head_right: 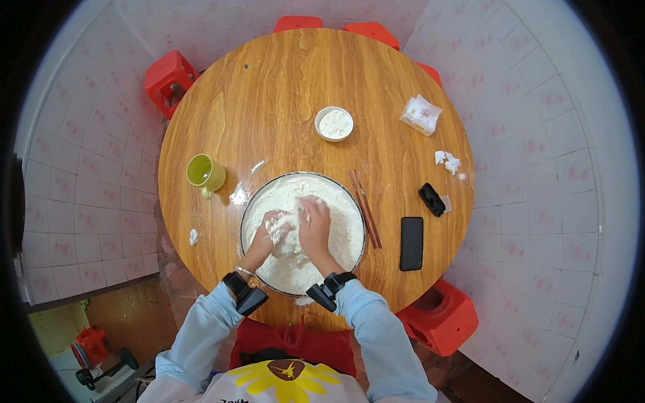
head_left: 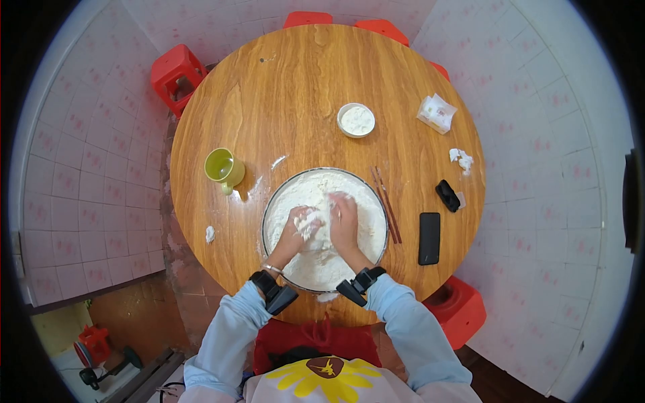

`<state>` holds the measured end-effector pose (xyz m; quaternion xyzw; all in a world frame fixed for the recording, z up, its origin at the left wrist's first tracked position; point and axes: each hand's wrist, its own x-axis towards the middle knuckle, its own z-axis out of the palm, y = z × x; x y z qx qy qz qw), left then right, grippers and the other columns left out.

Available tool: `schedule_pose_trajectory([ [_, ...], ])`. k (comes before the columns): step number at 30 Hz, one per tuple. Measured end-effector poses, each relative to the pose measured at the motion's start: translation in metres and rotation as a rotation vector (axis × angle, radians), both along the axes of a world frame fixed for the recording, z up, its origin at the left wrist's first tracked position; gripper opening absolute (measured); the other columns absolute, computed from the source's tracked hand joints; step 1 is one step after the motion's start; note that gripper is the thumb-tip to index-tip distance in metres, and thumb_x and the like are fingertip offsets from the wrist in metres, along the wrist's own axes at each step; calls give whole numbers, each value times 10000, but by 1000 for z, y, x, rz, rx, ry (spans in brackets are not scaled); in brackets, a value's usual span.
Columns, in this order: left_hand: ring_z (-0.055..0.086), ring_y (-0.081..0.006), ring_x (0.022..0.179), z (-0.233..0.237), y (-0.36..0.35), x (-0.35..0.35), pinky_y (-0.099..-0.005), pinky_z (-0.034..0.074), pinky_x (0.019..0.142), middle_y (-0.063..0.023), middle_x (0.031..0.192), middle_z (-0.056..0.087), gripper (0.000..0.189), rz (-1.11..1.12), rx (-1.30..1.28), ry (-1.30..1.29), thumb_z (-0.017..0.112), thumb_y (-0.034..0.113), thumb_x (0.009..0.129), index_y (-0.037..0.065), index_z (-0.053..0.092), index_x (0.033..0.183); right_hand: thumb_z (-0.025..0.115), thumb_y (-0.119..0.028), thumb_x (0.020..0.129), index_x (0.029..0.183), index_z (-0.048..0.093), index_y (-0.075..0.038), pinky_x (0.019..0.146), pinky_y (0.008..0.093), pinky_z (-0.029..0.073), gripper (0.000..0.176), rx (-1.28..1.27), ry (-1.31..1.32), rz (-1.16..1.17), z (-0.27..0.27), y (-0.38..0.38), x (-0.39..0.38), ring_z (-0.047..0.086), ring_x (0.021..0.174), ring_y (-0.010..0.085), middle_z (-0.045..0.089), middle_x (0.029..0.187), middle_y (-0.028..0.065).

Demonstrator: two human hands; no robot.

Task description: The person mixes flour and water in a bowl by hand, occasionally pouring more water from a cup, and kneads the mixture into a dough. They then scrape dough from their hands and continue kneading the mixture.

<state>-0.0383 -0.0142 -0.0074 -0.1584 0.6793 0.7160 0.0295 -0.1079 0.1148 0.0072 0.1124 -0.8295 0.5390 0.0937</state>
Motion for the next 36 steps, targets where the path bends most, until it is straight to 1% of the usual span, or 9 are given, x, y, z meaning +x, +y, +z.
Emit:
schedule_pose_trajectory([
  [4, 388, -342, 1231, 32, -4, 21, -381, 333, 1022, -207, 1355, 376, 627, -365, -658, 342, 685, 219, 801, 7, 381, 1307, 493, -92, 802, 1102, 601, -54, 915, 429, 369, 321, 218, -58, 338, 7, 24, 27, 516, 1033, 334, 585, 1063, 157],
  [5, 368, -427, 1210, 42, -2, 28, -420, 324, 1026, -262, 1331, 374, 740, -401, -666, 266, 727, 207, 737, -8, 342, 1331, 495, -87, 790, 1142, 580, -55, 910, 434, 371, 364, 207, -16, 362, 10, 26, 34, 513, 1050, 335, 582, 1080, 155],
  [9, 393, -455, 1142, 46, 6, 47, -463, 360, 975, -279, 1316, 366, 829, -482, -791, 178, 722, 106, 681, -16, 265, 1362, 526, -81, 755, 1247, 502, -49, 894, 446, 376, 494, 257, 16, 382, 8, 31, 62, 502, 1076, 349, 552, 1135, 171],
  [15, 458, -421, 1036, 21, 15, 63, -467, 427, 862, -240, 1164, 447, 745, -390, -889, 114, 719, 96, 662, 15, 342, 1299, 601, -155, 740, 1216, 501, -48, 864, 428, 379, 498, 400, 71, 374, -6, 31, 74, 505, 1033, 340, 523, 1124, 174],
  [23, 484, -389, 987, 10, 9, 28, -453, 435, 794, -173, 1091, 515, 530, -247, -876, 49, 715, 113, 663, 48, 466, 1126, 605, -215, 749, 970, 574, -96, 735, 398, 381, 253, 463, 106, 379, -12, 13, 29, 515, 840, 272, 540, 876, 86],
  [28, 563, -353, 887, 3, 2, 2, -444, 460, 714, -153, 967, 576, 404, -179, -828, -60, 693, 153, 709, 66, 494, 1050, 595, -182, 770, 934, 584, -95, 694, 393, 407, 187, 473, 43, 351, -15, 0, 2, 533, 796, 278, 552, 827, 82],
  [29, 609, -387, 779, 0, -1, -4, -452, 473, 640, -203, 809, 610, 459, -166, -879, 26, 715, 139, 697, 33, 463, 1066, 592, -181, 783, 927, 587, -94, 695, 396, 411, 168, 468, 23, 319, -18, -3, -2, 538, 801, 279, 557, 823, 83],
  [32, 618, -403, 753, -1, -4, -16, -459, 476, 629, -229, 770, 619, 480, -231, -832, -217, 705, 146, 707, 28, 442, 1090, 585, -181, 808, 912, 594, -92, 698, 399, 419, 137, 458, -3, 271, -22, -11, -12, 549, 812, 278, 566, 819, 85],
  [36, 612, -432, 730, -6, -2, -15, -480, 475, 613, -246, 735, 619, 491, -139, -855, -215, 689, 153, 720, 21, 422, 1110, 588, -188, 821, 912, 607, -96, 714, 396, 425, 131, 441, 34, 298, -26, -15, -22, 560, 824, 267, 581, 830, 81],
])
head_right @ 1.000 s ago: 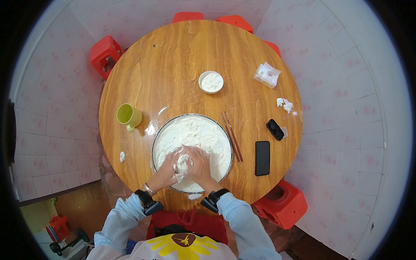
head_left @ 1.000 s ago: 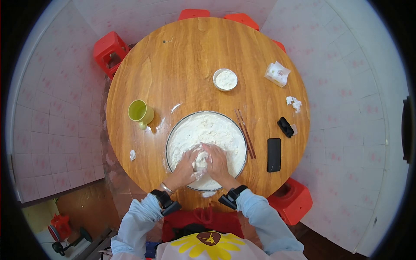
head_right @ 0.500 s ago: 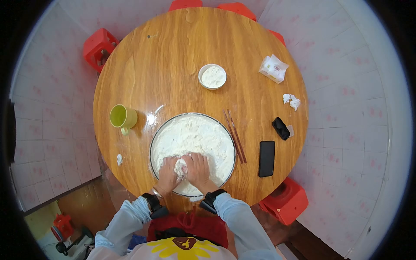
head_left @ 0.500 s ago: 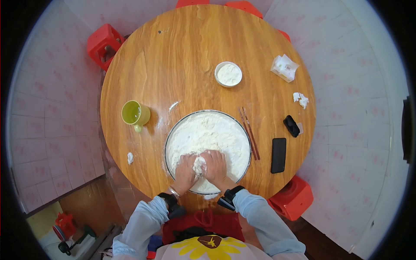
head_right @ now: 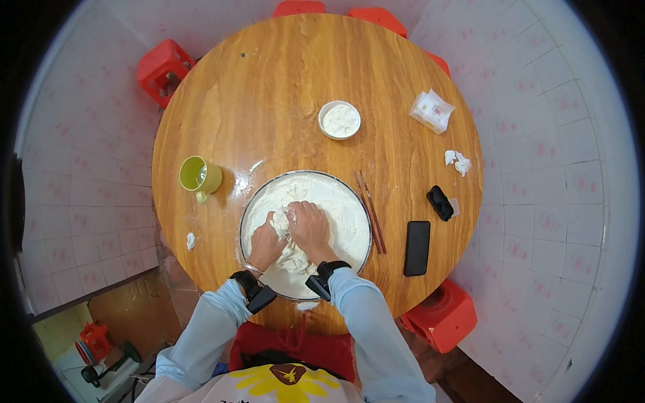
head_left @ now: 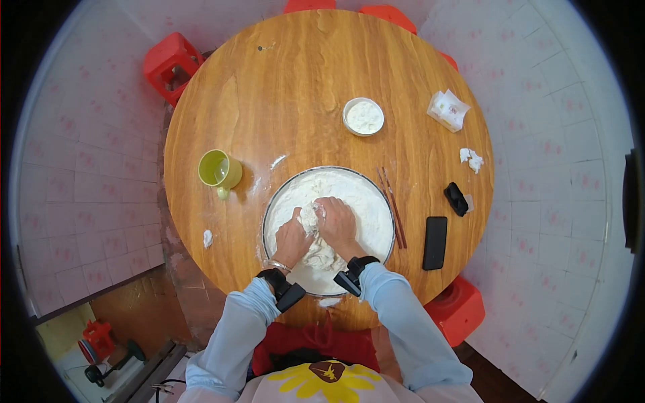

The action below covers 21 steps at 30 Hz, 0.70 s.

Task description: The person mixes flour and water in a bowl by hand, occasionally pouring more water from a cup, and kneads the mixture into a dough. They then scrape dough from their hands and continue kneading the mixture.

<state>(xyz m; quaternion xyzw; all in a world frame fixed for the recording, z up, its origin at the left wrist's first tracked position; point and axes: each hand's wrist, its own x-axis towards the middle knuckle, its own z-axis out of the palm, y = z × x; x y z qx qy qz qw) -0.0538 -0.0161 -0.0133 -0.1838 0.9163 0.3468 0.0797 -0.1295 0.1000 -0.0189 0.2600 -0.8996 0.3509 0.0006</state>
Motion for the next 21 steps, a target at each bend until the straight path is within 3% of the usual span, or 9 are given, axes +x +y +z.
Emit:
schedule_pose_trajectory([
  [3, 611, -435, 774, -17, -5, 7, -498, 475, 664, -237, 791, 626, 511, 19, 56, 30, 690, 172, 726, 45, 405, 1131, 567, -205, 845, 925, 607, -85, 745, 402, 426, 150, -4, -101, 86, 1, 4, -2, 567, 865, 282, 605, 885, 100],
  [6, 603, -396, 908, -22, -15, 19, -437, 476, 782, -241, 970, 608, 586, -49, 340, 129, 699, 230, 756, 49, 398, 1225, 534, -231, 877, 938, 596, -60, 752, 442, 431, 192, -73, -220, -42, -6, 13, 2, 578, 869, 339, 619, 898, 154],
  [8, 526, -337, 1076, -16, -18, 25, -365, 426, 912, -224, 1194, 508, 627, -107, 667, 167, 700, 282, 782, 51, 404, 1284, 518, -240, 889, 944, 588, -52, 747, 462, 432, 209, -52, -299, -29, 5, 23, 2, 580, 859, 367, 617, 884, 184],
  [12, 444, -304, 1160, 4, -17, 32, -320, 370, 977, -203, 1300, 418, 617, -63, 514, 22, 699, 292, 793, 21, 430, 1279, 512, -242, 895, 959, 571, -40, 730, 505, 433, 221, -79, -457, 9, 31, 36, 7, 579, 808, 421, 601, 818, 236],
  [15, 427, -329, 1181, 0, -3, 40, -346, 345, 1008, -213, 1310, 406, 634, -21, 624, 184, 696, 270, 787, -3, 422, 1289, 548, -207, 871, 950, 566, -37, 716, 486, 435, 188, -36, -436, -81, 40, 35, 20, 583, 792, 412, 604, 796, 228],
  [16, 421, -346, 1183, 1, -2, 43, -361, 333, 1017, -219, 1304, 411, 667, -140, 462, 238, 702, 246, 768, -9, 401, 1307, 548, -207, 871, 950, 566, -37, 716, 486, 435, 188, -37, -435, -85, 40, 36, 24, 583, 792, 412, 604, 796, 228],
  [17, 414, -363, 1185, 2, 0, 45, -376, 321, 1027, -224, 1299, 416, 702, -258, 298, 291, 707, 221, 750, -15, 380, 1324, 570, -182, 853, 970, 572, -46, 734, 460, 437, 180, -16, -386, -51, 40, 36, 28, 580, 835, 395, 613, 856, 208],
  [19, 403, -386, 1188, 3, 1, 47, -398, 320, 1027, -231, 1297, 414, 729, -307, 282, 283, 706, 195, 733, -23, 356, 1334, 592, -157, 834, 991, 578, -55, 752, 434, 440, 187, 4, -341, -17, 40, 38, 38, 577, 878, 377, 622, 915, 188],
  [21, 392, -408, 1192, 11, 2, 50, -420, 318, 1027, -239, 1295, 413, 758, -350, 261, 274, 705, 169, 715, -32, 333, 1344, 632, -149, 785, 1041, 570, -76, 813, 428, 407, 273, 30, -39, 57, 47, 38, 48, 534, 965, 350, 586, 1034, 166],
])
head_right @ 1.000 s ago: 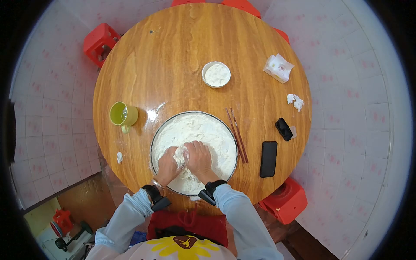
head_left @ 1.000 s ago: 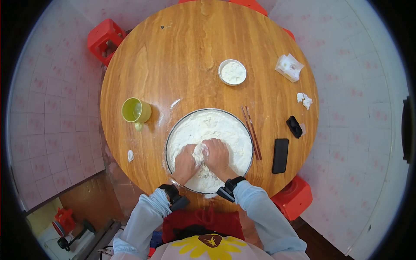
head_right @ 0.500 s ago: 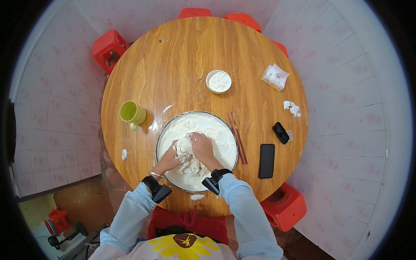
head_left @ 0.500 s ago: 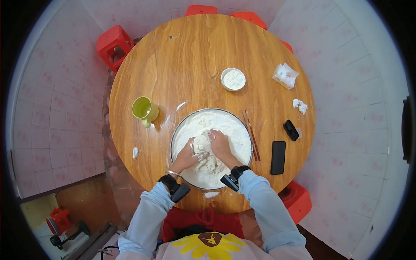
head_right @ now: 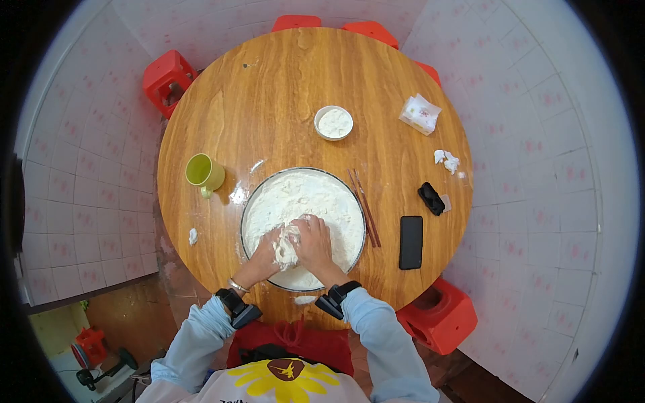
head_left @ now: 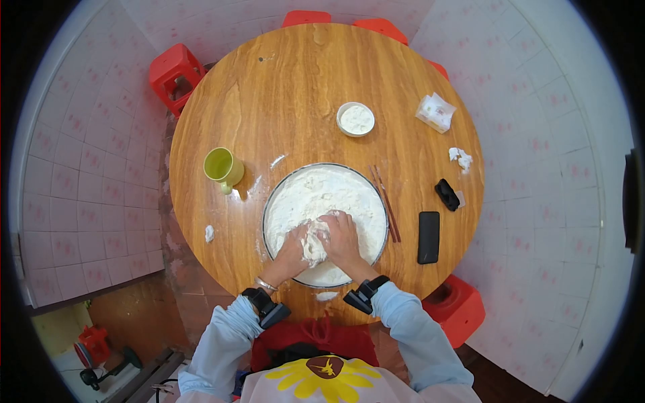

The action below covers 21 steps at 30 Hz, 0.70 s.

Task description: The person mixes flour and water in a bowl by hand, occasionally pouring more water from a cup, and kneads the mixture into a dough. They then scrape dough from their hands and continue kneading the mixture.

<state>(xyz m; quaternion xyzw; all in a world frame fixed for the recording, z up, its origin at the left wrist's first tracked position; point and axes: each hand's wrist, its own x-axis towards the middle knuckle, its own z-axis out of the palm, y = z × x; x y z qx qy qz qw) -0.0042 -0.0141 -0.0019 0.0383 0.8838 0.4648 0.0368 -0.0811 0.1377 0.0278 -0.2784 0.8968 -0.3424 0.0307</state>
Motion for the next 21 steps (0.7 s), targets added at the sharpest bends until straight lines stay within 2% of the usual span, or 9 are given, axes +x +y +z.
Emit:
schedule_pose_trajectory([
  [3, 387, -430, 1179, 13, 8, 10, -437, 325, 1019, -255, 1296, 401, 829, 13, -52, -43, 721, 113, 667, -44, 289, 1357, 639, -179, 772, 1099, 542, -67, 856, 434, 363, 360, 38, 44, 60, -14, 5, 15, 489, 1038, 339, 541, 1120, 153],
  [6, 404, -436, 1139, 12, 13, 16, -452, 342, 999, -261, 1280, 401, 857, -17, -131, -100, 722, 58, 634, -40, 279, 1361, 646, -212, 759, 1146, 528, -78, 801, 413, 356, 426, 38, 47, 104, -22, 12, 28, 515, 996, 294, 555, 1069, 122],
  [10, 444, -412, 1064, 11, 16, 13, -444, 411, 918, -244, 1195, 435, 800, 31, -210, -75, 715, 25, 618, -15, 332, 1319, 643, -218, 737, 1123, 534, -81, 778, 405, 356, 424, 75, 106, 83, -32, 8, 28, 520, 966, 277, 558, 1054, 106],
  [13, 462, -395, 1026, 15, 20, 3, -442, 442, 856, -212, 1117, 468, 705, 110, -228, -83, 713, 42, 630, 16, 395, 1259, 599, -213, 744, 1096, 532, -57, 786, 417, 349, 390, 104, 110, 111, -38, 4, 18, 519, 965, 296, 563, 1059, 137],
  [17, 477, -385, 982, 2, 20, -12, -444, 451, 791, -178, 1034, 503, 563, 228, -196, -86, 720, 82, 640, 53, 473, 1146, 589, -210, 751, 981, 555, -71, 735, 410, 342, 271, 98, 110, 85, -41, -4, 0, 522, 873, 281, 562, 935, 105],
  [21, 506, -374, 936, -5, 14, -22, -439, 454, 756, -168, 979, 525, 509, 253, -166, -65, 727, 111, 644, 68, 494, 1095, 585, -210, 782, 882, 555, -99, 703, 398, 344, 153, 76, 58, 27, -42, -13, -15, 517, 806, 246, 541, 823, 64],
])
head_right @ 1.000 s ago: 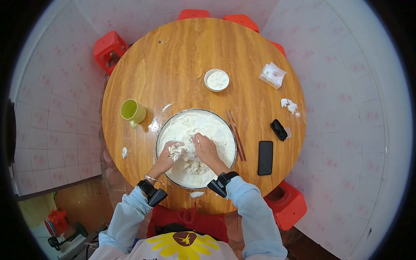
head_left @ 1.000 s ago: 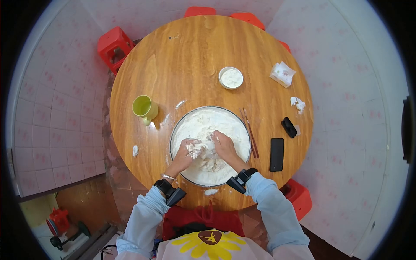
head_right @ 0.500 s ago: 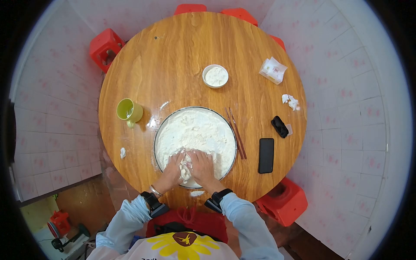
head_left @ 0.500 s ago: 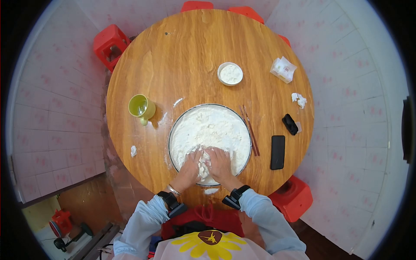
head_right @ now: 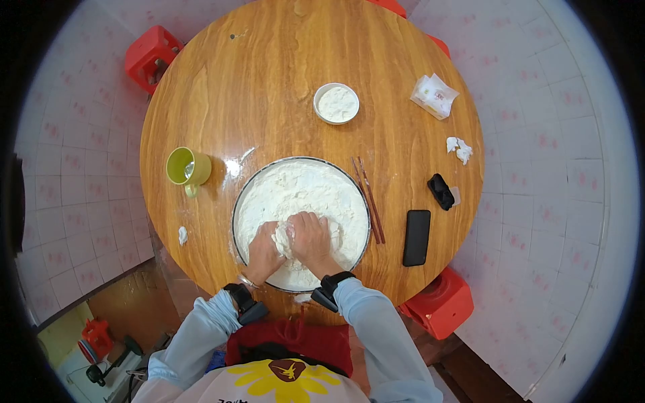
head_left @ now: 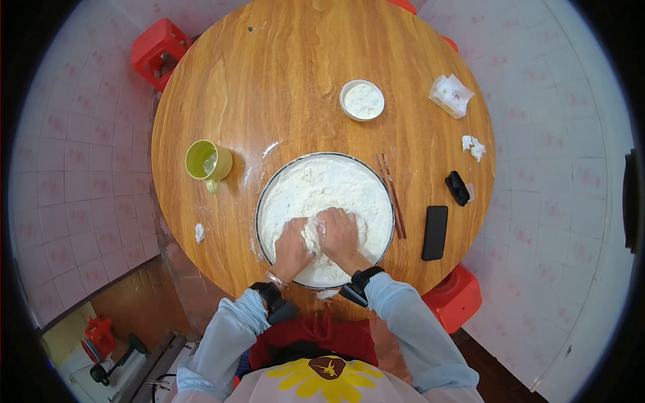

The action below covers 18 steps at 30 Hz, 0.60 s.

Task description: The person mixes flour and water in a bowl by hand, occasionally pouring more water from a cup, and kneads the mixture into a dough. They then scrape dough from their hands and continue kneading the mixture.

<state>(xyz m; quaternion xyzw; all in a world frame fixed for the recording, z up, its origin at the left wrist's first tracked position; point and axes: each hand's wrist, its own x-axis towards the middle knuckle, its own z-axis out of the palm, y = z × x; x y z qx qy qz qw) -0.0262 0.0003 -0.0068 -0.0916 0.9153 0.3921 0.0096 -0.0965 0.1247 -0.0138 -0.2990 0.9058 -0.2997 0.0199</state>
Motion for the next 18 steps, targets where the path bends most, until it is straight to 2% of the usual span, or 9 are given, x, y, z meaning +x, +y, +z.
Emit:
schedule_pose_trajectory([
  [2, 565, -383, 872, -6, -1, -4, -441, 459, 709, -187, 907, 583, 468, 55, 2, -39, 723, 118, 656, 51, 504, 1063, 573, -211, 806, 873, 563, -95, 702, 399, 348, 134, -5, -6, -33, -3, -5, -5, 523, 799, 249, 549, 807, 65],
  [7, 603, -395, 845, -7, -1, -12, -459, 481, 703, -215, 883, 616, 487, 112, 35, -212, 714, 118, 653, 53, 496, 1084, 531, -235, 873, 852, 581, -87, 695, 409, 365, 157, 45, -52, -70, 2, -13, -23, 551, 810, 259, 587, 800, 86],
  [9, 611, -410, 850, -5, 3, -10, -468, 486, 704, -245, 890, 626, 480, 172, 45, -268, 702, 112, 663, 39, 492, 1089, 517, -270, 893, 873, 595, -73, 703, 428, 389, 213, 139, -166, -3, 6, -17, -29, 565, 849, 272, 618, 859, 113],
  [12, 602, -441, 874, -25, 14, 6, -487, 487, 732, -285, 904, 622, 506, 285, 138, -229, 672, 116, 694, 28, 458, 1144, 501, -282, 904, 895, 603, -47, 761, 451, 415, 256, 93, -223, 113, -2, -15, -37, 571, 886, 312, 634, 920, 138],
  [13, 596, -447, 895, -40, 17, 15, -484, 485, 750, -288, 918, 619, 526, 283, 187, -188, 659, 122, 707, 31, 436, 1174, 501, -282, 904, 895, 603, -47, 761, 451, 415, 256, 88, -211, 109, -10, -13, -39, 571, 886, 312, 634, 920, 138],
  [14, 589, -453, 915, -50, 20, 24, -482, 483, 768, -290, 932, 616, 546, 284, 237, -150, 647, 128, 720, 35, 413, 1204, 489, -282, 909, 924, 607, -35, 795, 452, 421, 274, -85, -229, 19, -22, -10, -41, 570, 907, 335, 635, 935, 153],
  [15, 594, -408, 970, -52, 20, 31, -428, 475, 831, -271, 982, 617, 660, 262, 326, -181, 687, 194, 740, 34, 348, 1284, 478, -282, 914, 954, 611, -22, 830, 453, 428, 295, -257, -249, -68, -22, -8, -42, 569, 927, 358, 637, 951, 168],
  [16, 594, -408, 970, -54, 20, 38, -428, 475, 831, -271, 982, 617, 660, 265, 325, -178, 687, 194, 740, 34, 348, 1284, 478, -282, 914, 954, 611, -22, 830, 453, 428, 295, -258, -247, -64, -22, 0, -47, 569, 927, 358, 637, 951, 168],
  [18, 548, -346, 1082, -53, 20, 50, -369, 438, 910, -257, 1143, 562, 732, 248, 657, -179, 730, 283, 754, 1, 347, 1311, 444, -271, 929, 1008, 608, -8, 861, 446, 435, 320, -206, -262, -214, -7, 23, -56, 568, 961, 396, 635, 964, 202],
])
